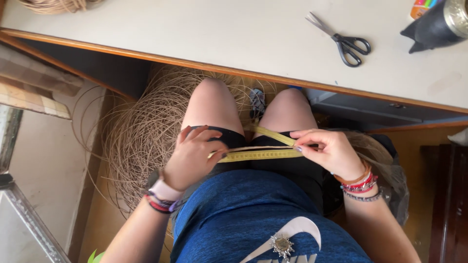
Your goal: Measuring and cutting wicker strips to specific lengths using a measuring tape and scissors
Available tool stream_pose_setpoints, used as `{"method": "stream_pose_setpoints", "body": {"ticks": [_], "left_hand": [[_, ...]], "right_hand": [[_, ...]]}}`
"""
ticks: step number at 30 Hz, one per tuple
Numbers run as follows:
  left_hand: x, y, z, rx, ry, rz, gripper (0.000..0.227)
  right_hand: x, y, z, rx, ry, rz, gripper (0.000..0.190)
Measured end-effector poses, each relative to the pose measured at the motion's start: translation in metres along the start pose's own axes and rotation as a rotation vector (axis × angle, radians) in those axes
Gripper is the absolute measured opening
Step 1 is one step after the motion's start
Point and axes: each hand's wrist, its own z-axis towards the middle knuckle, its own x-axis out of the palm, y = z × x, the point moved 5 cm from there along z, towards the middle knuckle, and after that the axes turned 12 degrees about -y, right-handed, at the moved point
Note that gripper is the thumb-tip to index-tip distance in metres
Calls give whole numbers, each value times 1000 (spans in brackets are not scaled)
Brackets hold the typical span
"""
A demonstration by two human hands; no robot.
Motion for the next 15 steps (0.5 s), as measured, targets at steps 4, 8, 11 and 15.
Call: {"method": "stream_pose_setpoints", "body": {"ticks": [4, 8, 11, 15], "left_hand": [[-9, -47, 22, 19, -146, -6, 23], [-13, -96, 41, 177, -253, -231, 18], [-4, -96, 46, 185, -258, -345, 9], [-15, -91, 47, 78, -236, -742, 11]], "right_hand": [[13, 24, 0, -139, -15, -145, 11], [24, 47, 2, -199, -2, -153, 11], [24, 53, 2, -198, 0, -144, 9], [32, 43, 4, -112, 4, 121, 10]]}}
